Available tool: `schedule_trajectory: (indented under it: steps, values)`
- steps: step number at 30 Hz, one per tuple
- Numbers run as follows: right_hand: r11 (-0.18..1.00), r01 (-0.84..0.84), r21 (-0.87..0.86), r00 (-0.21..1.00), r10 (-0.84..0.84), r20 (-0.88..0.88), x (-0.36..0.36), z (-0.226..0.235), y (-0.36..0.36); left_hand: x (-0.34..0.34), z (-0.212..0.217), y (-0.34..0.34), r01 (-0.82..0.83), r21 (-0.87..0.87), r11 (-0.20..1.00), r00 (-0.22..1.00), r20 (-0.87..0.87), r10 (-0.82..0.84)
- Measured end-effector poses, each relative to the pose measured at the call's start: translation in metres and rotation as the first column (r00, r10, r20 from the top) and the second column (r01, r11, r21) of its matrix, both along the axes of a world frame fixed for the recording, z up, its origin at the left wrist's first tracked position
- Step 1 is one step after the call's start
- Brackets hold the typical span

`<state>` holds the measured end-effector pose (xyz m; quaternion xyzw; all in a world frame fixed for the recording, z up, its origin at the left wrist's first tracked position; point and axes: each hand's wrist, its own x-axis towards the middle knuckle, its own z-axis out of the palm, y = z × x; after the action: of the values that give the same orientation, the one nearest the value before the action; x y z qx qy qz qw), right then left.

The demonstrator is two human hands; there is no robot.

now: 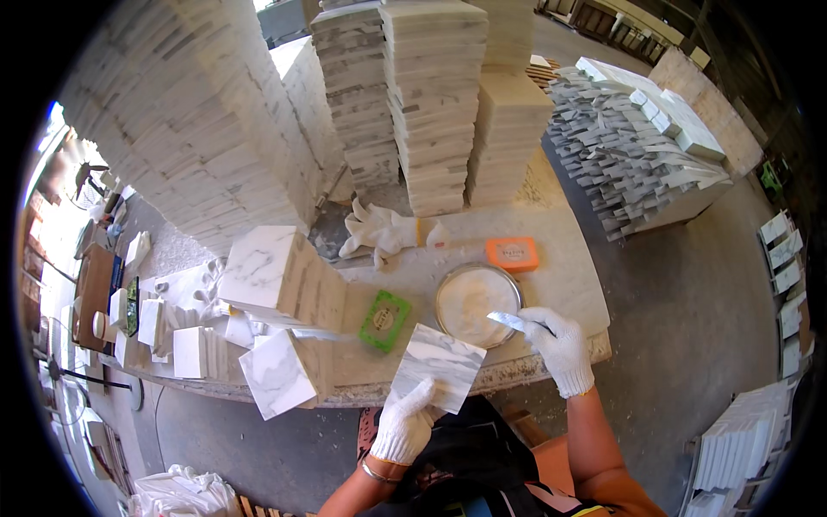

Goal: The person smooths the edges of small white stone tiles using a metal scraper and then rubs the surfaces with green and orange sanding blocks. The person also applies a white paste from a metal bowl onto the tiles using the scraper. The finished tiles are stacked on the workbench.

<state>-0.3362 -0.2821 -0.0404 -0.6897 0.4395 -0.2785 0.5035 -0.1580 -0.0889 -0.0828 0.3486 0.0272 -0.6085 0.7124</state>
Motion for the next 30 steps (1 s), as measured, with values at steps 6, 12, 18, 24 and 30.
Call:
schedule_trajectory:
  steps: [6, 12, 18, 24, 30]
  values:
    - [0.97, -0.073, -0.231, 0.987, 0.036, -0.157, 0.008, -0.005, -0.012, 0.001, -0.004, 0.001, -0.006, 0.011, 1.0, 1.0, -0.003, 0.006]
    - [0.861, -0.241, -0.447, 0.916, 0.05, -0.399, 0.014, -0.013, -0.021, 0.001, -0.003, 0.0, -0.015, 0.009, 1.0, 1.0, -0.011, 0.015]
    - [0.852, -0.377, -0.363, 0.805, 0.108, -0.583, 0.045, 0.029, -0.047, 0.004, -0.008, 0.003, -0.043, 0.021, 0.999, 0.999, 0.012, 0.043]
    - [0.798, -0.389, -0.46, 0.883, 0.182, -0.433, 0.114, 0.016, -0.099, 0.009, -0.001, 0.002, -0.068, -0.018, 0.998, 0.998, -0.006, 0.068]
    - [0.704, -0.588, -0.398, 0.755, 0.302, -0.582, 0.168, -0.049, -0.147, 0.012, -0.004, 0.005, -0.078, 0.015, 0.997, 0.997, 0.021, 0.078]
